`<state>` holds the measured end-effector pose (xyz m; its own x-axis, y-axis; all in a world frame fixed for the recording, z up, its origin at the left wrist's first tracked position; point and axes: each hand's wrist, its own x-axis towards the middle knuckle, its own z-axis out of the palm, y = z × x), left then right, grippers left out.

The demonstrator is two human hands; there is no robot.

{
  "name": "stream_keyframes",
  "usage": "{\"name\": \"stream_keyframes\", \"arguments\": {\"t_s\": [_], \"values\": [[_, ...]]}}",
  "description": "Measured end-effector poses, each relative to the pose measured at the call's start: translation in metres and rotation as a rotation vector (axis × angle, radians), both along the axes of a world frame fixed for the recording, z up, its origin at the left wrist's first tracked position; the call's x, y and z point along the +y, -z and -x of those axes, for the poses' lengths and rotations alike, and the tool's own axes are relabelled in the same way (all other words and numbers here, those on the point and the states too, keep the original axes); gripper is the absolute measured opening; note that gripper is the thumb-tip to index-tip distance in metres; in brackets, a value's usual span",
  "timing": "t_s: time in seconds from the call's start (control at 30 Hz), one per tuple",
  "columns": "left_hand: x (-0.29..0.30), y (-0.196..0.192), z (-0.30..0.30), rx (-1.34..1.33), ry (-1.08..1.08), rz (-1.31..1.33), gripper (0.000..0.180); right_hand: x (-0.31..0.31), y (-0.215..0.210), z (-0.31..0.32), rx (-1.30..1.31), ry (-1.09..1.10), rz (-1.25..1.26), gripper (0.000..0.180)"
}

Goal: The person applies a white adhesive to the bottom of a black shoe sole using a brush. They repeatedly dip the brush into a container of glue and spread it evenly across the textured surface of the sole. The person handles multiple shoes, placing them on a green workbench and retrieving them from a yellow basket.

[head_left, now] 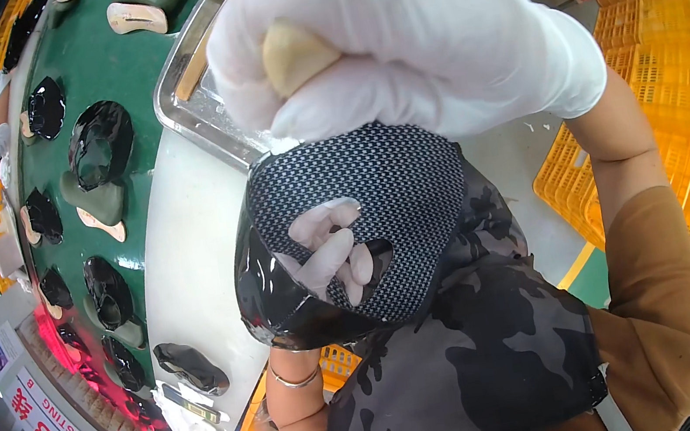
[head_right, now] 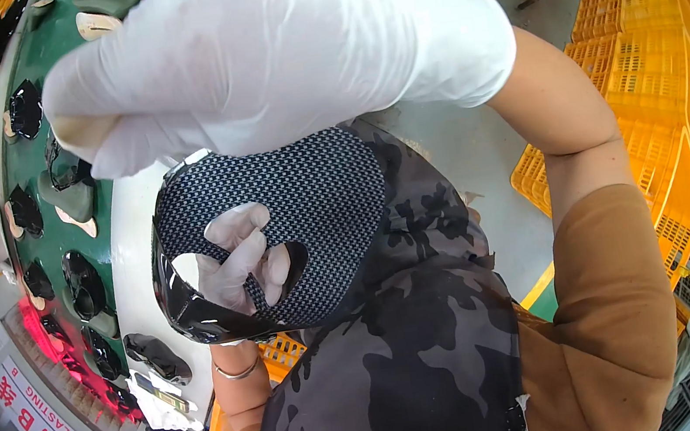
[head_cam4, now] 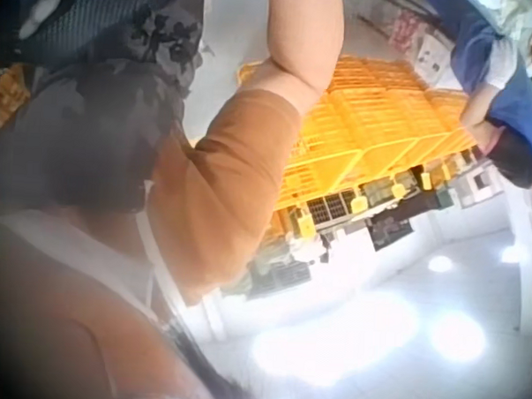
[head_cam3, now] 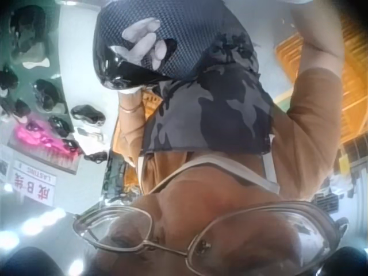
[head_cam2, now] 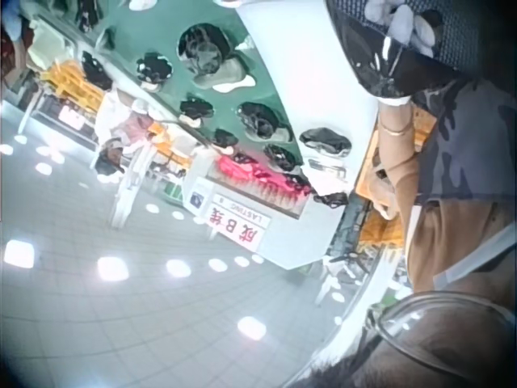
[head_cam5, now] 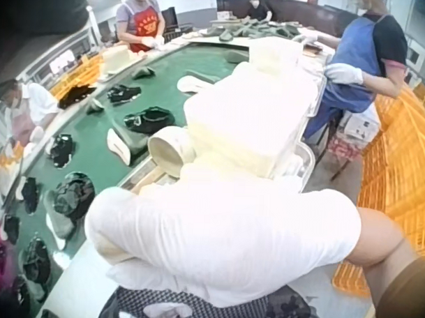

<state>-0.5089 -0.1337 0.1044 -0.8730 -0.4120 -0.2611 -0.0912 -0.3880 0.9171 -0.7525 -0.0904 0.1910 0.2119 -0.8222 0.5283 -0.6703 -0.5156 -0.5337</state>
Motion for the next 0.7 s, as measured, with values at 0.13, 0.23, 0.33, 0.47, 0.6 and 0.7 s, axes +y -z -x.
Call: {"name": "stream_keyframes", "arguments": {"t_s": [0.13,0.23,0.33,0.47,0.6,0.7], "values": [[0.0,-0.001,0.006,0.04,0.078,0.219,0.027,-0.007,-0.002,0.007,0.294,0.078,0.034,0.009],[0.0,0.003,0.004,0.162,0.077,0.298,0.033,-0.004,-0.006,0.006,0.246,0.141,0.07,0.007],[0.0,0.002,-0.004,0.113,-0.055,0.105,0.037,0.003,-0.012,-0.002,-0.048,0.138,0.021,0.007],[0.003,-0.016,0.005,-0.133,-0.162,0.068,0.037,-0.007,0.018,0.012,-0.989,-0.255,-0.217,0.015],[0.004,-0.019,0.006,-0.183,-0.216,-0.055,0.036,-0.014,0.015,0.004,-1.109,-0.359,-0.052,0.018],[0.004,-0.029,0.008,-0.243,-0.268,-0.054,0.041,-0.016,0.017,0.01,-0.708,-0.197,0.32,0.012]]}}
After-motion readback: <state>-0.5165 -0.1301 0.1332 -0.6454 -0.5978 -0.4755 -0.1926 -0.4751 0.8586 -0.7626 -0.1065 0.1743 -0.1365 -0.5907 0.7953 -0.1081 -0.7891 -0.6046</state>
